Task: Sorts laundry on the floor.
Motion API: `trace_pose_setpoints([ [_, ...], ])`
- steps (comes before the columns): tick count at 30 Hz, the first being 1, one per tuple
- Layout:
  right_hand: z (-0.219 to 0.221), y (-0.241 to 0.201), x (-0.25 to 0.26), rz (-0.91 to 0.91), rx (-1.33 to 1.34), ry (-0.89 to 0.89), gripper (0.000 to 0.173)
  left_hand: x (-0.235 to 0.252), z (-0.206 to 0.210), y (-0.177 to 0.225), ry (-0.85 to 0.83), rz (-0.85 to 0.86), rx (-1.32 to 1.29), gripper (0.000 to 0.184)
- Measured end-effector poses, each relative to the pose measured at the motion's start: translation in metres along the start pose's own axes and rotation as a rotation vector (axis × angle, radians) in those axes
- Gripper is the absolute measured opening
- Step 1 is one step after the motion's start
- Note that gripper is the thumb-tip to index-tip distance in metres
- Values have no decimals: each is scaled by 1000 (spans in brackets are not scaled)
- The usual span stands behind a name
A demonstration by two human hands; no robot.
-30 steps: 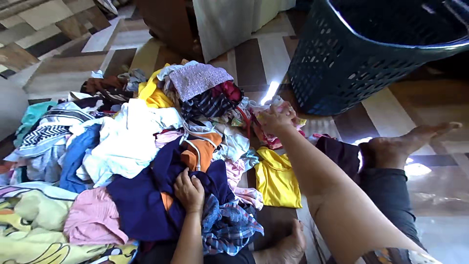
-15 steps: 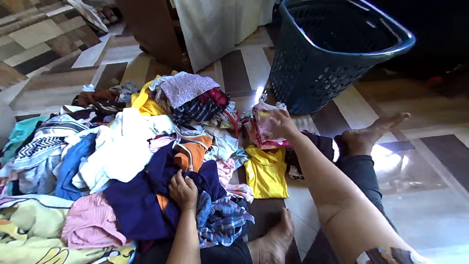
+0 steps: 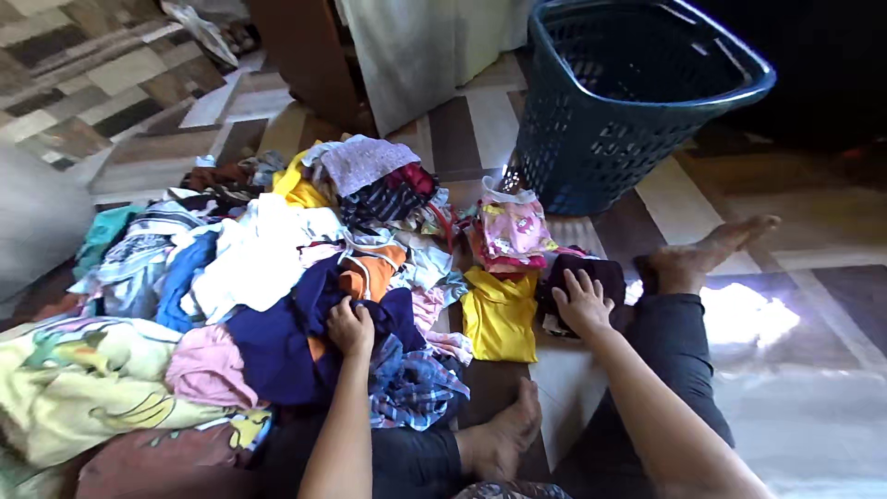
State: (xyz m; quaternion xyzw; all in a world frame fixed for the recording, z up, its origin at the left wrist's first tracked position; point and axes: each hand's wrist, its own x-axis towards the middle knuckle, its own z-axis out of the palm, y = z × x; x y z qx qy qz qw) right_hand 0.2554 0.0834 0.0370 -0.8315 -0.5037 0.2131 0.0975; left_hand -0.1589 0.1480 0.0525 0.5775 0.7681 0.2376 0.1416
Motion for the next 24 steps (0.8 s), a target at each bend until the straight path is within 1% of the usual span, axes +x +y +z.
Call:
trace_pose_setpoints([
  [2,18,-4,-28,-155,53,77,60,10,-11,12,-30,-27,-13,41],
  [3,29,-6,-47,-216,85,73,59,16,-12,15,-23,-8,-8,41],
  [4,39,-7,-66,-267,117,33,60,22,-12,18,-14,18,0,43],
  [6,59,-7,-100,-329,191,-75,64,34,-9,27,-65,20,26,57],
  [7,67,-8,-113,-360,222,-111,65,39,-8,32,-133,-16,66,68],
  [8,72,-9,-123,-398,236,-138,66,42,-6,37,-205,-58,118,75],
  [9,72,-10,-130,-446,247,-144,65,43,-5,41,-256,-82,162,75],
  [10,69,-12,-133,-492,265,-127,64,42,-6,44,-295,-87,189,69],
  [12,59,-18,-132,-554,339,-39,61,43,-12,48,-333,-43,187,49],
  [13,52,-22,-131,-557,379,-14,60,43,-19,49,-328,-17,153,41],
  [15,40,-31,-128,-544,423,-7,58,47,-38,49,-261,33,13,32],
  [17,28,-43,-123,-535,421,-72,57,53,-63,45,-157,104,-158,29],
  [19,17,-61,-116,-549,404,-127,58,54,-95,51,-71,194,-355,29],
  [22,7,-102,-106,-618,486,-116,59,40,-151,79,2,366,-550,27],
  [24,0,-135,-103,-620,605,-136,63,24,-180,101,3,501,-638,22],
])
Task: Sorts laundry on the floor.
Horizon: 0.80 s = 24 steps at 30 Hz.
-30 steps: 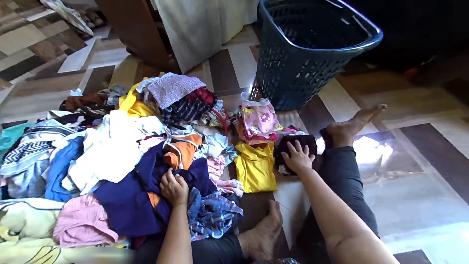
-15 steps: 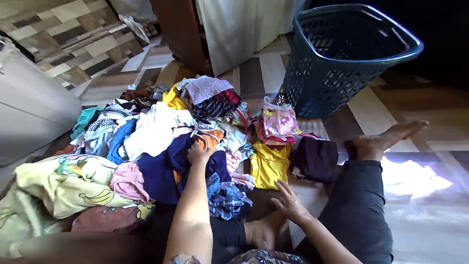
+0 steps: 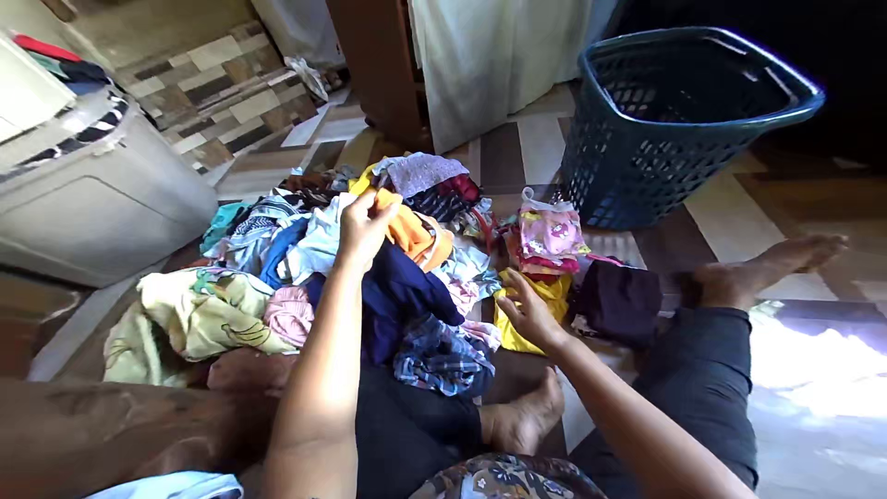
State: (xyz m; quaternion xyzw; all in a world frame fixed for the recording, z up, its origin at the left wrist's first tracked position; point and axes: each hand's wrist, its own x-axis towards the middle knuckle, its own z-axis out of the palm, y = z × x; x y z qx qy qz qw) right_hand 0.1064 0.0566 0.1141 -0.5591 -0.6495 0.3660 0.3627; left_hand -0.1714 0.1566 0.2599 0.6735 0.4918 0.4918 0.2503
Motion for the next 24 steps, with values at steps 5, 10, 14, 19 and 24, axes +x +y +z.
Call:
trace_pose_setpoints([
  [5,21,-70,29,259,648,-96,65,-20,1,71,-106,291,-268,10],
  [10,20,-92,33,255,842,-57,38,-38,-11,92,-71,350,-319,12],
  [14,-5,-86,36,66,743,114,32,-27,-45,78,176,167,-288,9],
  [19,-36,-104,51,-258,905,297,30,-19,-67,85,387,-2,-375,14],
  [24,-36,-108,46,-364,909,201,97,-32,-59,91,307,102,-374,18],
])
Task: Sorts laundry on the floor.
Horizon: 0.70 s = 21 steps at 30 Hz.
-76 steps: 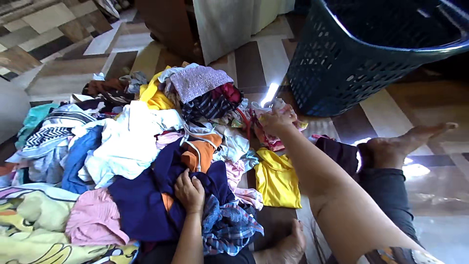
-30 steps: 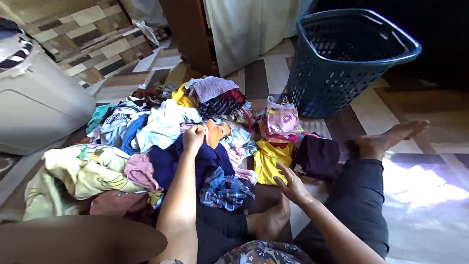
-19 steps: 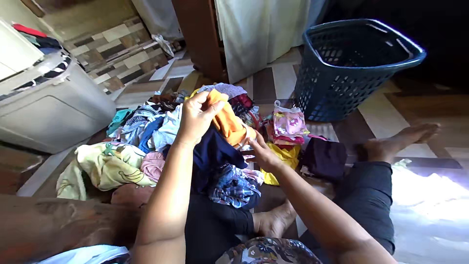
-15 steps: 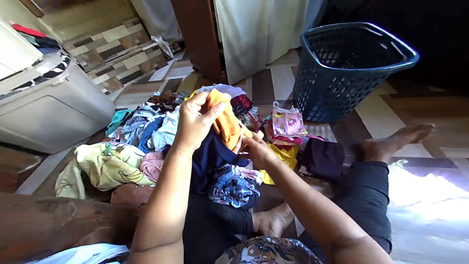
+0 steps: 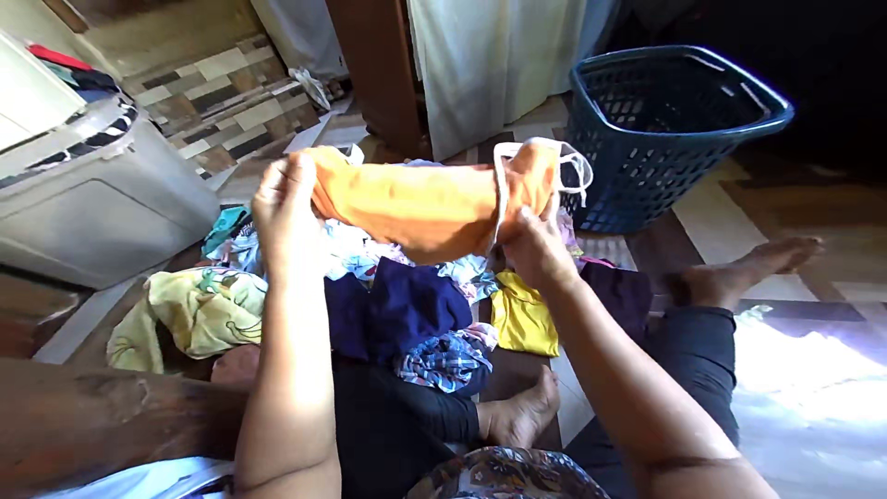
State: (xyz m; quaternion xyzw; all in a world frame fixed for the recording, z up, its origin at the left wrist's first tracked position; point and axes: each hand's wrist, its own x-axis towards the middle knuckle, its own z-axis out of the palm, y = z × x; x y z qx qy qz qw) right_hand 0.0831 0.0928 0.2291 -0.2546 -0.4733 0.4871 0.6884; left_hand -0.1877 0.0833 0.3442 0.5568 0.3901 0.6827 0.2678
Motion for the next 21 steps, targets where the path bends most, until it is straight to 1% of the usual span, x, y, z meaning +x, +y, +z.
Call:
trace_pose_setpoints([
  [1,2,3,-5,71,-59,-11,114,-3,3,-3,-28,-9,4,17],
  [2,4,3,-11,151,-137,-31,119,-7,7,-4,-48,-29,4,16],
  [4,8,1,-18,276,-312,-71,117,-16,15,-1,-53,-100,-50,16],
  [6,10,-3,-19,329,-394,-104,109,-23,16,6,-55,-154,-119,19],
  [8,8,-9,-17,320,-315,-76,95,-26,9,14,-43,-177,-176,22],
  [10,7,-13,-11,284,-95,63,80,-24,1,15,5,-165,-194,23],
  [11,7,-13,-8,269,23,162,72,-21,-3,8,32,-150,-213,24],
  [13,8,-3,-7,281,76,309,60,-17,-5,-19,128,-194,-259,28],
  [14,6,10,-11,320,60,320,56,-20,-2,-37,189,-275,-275,32],
  [15,4,26,-19,408,33,282,53,-31,3,-56,222,-382,-280,36],
  [16,3,44,-31,540,10,243,53,-50,9,-74,229,-524,-277,40],
  [17,4,59,-43,682,-8,191,57,-75,15,-90,232,-701,-286,42],
  [18,4,72,-56,811,-28,119,58,-102,21,-104,191,-871,-278,44],
  [19,5,81,-65,904,-73,57,52,-128,25,-119,129,-1016,-270,44],
  [21,7,93,-79,991,-174,-30,37,-168,29,-145,57,-1238,-240,43],
])
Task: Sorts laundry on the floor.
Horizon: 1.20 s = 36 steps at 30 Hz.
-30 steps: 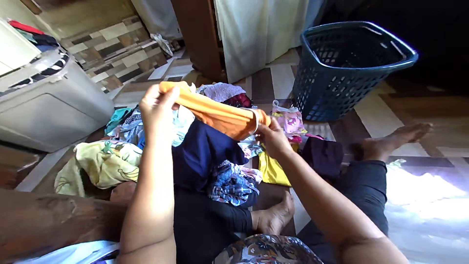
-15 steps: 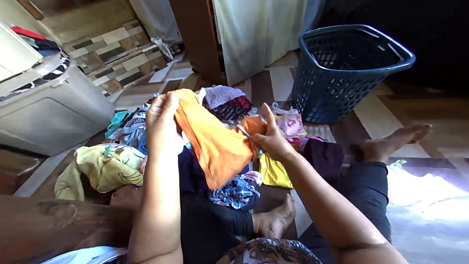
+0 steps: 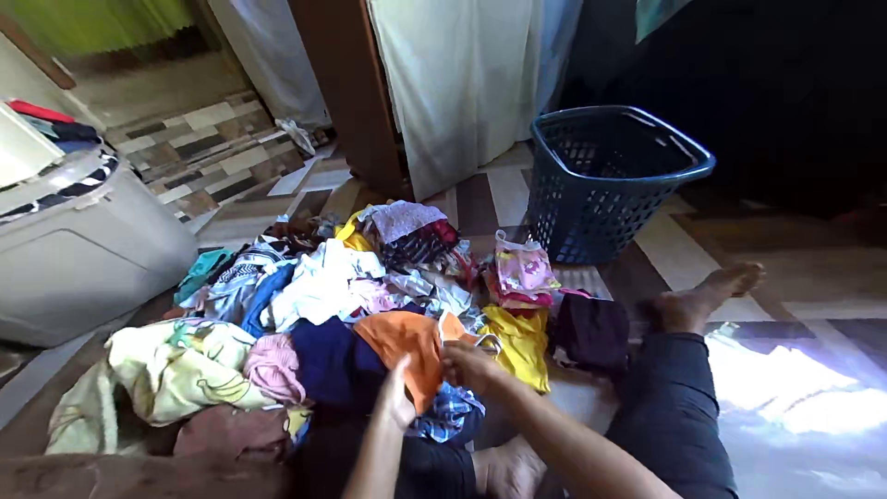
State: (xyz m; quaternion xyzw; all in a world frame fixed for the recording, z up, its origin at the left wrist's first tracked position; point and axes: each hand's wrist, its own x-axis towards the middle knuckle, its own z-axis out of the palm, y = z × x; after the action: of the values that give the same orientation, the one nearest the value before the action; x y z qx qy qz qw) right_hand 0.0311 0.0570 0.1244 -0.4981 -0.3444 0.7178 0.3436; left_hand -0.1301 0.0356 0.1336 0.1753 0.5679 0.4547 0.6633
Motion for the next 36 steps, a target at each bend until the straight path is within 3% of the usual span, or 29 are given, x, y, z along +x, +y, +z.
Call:
trace_pose_setpoints([
  [2,0,3,2,24,-105,14,37,3,0,-15,31,-46,47,42],
  [5,-3,-7,5,-33,-183,76,47,-12,12,10,-47,92,189,43],
  [9,-2,-24,10,-72,-57,32,51,-40,31,55,-225,304,332,41],
  [12,6,-52,-3,-233,86,-75,39,-61,38,81,-305,391,331,37],
  [17,-5,-98,-15,-511,160,-137,32,-83,24,125,-398,513,76,36],
  [21,-17,-135,-25,-711,165,-184,31,-89,2,166,-685,575,-234,42],
  [23,-17,-151,-31,-782,235,-228,32,-77,-1,175,-826,698,-421,55],
  [25,-9,-158,-35,-788,312,-211,20,-62,-1,164,-677,839,-455,65],
  [27,-5,-159,-33,-767,215,-252,32,-49,5,141,-427,886,-363,63],
  [29,-6,-158,-32,-714,75,-278,57,-35,0,123,-558,838,-328,50],
  [31,-13,-157,-33,-697,-117,-268,71,-26,-12,121,-734,756,-309,34],
  [36,-53,-160,-10,-864,-295,-173,78,-49,-19,155,-548,700,-140,34],
])
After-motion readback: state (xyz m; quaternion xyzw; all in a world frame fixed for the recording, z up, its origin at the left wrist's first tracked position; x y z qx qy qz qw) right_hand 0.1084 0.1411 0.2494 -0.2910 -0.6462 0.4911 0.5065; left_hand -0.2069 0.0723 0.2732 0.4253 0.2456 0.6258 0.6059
